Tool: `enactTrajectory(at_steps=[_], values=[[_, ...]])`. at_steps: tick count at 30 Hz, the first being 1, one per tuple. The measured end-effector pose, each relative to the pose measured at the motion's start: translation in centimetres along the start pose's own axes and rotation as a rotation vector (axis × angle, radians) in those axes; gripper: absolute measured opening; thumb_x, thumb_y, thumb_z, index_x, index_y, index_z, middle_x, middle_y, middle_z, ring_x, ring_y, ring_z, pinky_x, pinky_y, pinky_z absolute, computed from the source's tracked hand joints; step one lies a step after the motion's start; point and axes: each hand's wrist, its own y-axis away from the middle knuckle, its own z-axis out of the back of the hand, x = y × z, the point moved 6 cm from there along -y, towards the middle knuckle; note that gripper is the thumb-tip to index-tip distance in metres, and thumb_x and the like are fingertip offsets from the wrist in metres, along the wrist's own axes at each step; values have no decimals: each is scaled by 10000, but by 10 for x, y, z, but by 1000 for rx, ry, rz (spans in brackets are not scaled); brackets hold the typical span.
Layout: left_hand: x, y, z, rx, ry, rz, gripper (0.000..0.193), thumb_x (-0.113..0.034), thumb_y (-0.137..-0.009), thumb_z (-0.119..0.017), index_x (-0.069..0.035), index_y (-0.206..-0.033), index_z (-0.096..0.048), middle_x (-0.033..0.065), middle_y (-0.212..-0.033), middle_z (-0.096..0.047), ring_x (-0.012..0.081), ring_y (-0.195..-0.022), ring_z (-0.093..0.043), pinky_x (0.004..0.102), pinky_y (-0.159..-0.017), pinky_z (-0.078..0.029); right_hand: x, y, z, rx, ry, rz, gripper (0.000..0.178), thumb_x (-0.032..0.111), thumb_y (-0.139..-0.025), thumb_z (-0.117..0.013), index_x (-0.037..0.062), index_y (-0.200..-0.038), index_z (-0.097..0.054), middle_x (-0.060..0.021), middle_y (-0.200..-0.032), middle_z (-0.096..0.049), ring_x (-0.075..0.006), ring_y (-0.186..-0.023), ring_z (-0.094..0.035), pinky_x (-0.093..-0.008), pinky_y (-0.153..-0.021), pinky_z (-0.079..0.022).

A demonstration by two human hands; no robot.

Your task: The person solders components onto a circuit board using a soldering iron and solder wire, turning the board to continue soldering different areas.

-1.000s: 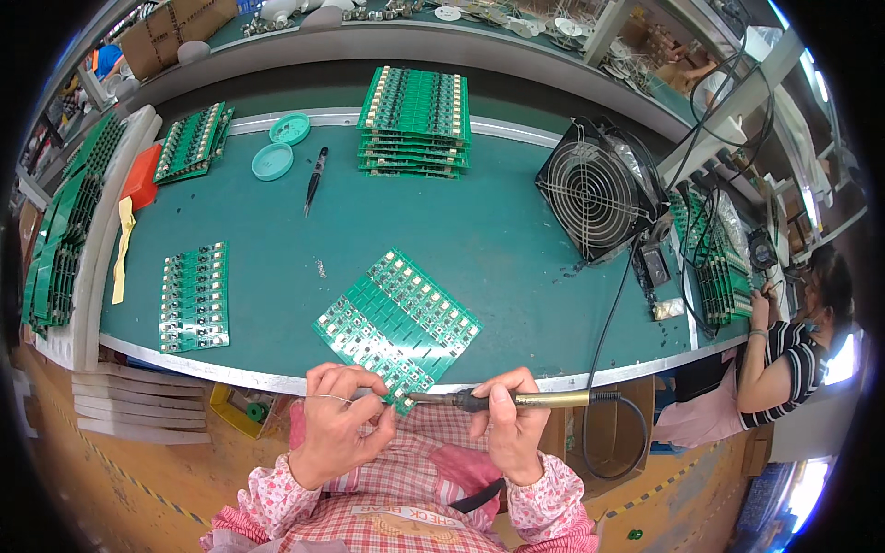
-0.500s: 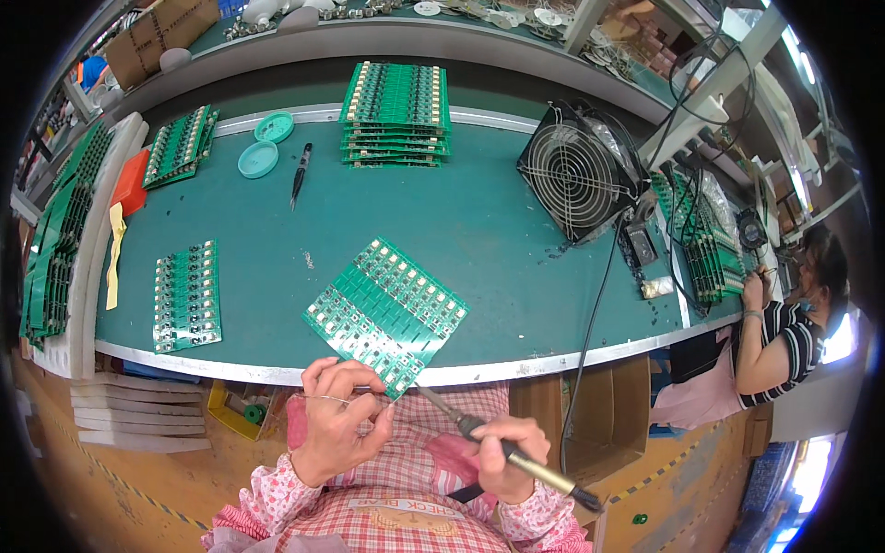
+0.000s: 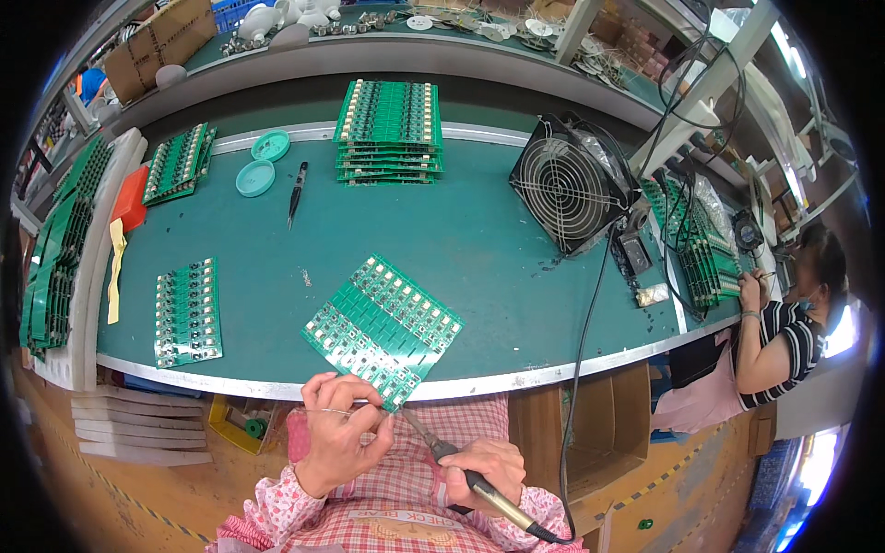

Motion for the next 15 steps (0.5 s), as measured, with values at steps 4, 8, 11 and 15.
enactTrajectory(at_steps=[4,8,11,15], values=[[0,-2,-2,-8,-12,-13,156,-113,-680,-733,-120,-664,-578,0,-932,-605,212,-959,-578,446,-951,-320,-1,5,-1,63,25,59,146,35,-790,-682,14,-928,-641,-56,-584,-606,-198,-503,-636,-274,-462,-495],[1,-1,2,2,-12,-6,162,-111,-683,-732,-122,-662,-571,-3,-928,-603,209,-957,-578,445,-947,-323,22,2,-16,295,314,259,260,108,-744,-742,60,-990,-674,-5,-621,-548,-147,-550,-606,-236,-489,-477],[1,-2,1,7,0,-11,166,-109,-683,-730,-123,-659,-566,-5,-927,-606,210,-952,-579,443,-943,-326,28,6,-21,339,423,323,209,100,-729,-729,65,-932,-695,4,-620,-570,-141,-543,-600,-252,-517,-518],[1,-2,2,14,13,-13,174,-105,-679,-728,-122,-653,-557,-5,-922,-609,209,-945,-580,443,-938,-329,28,9,-22,338,411,305,227,96,-718,-733,58,-938,-694,-2,-627,-585,-144,-539,-609,-254,-509,-518]])
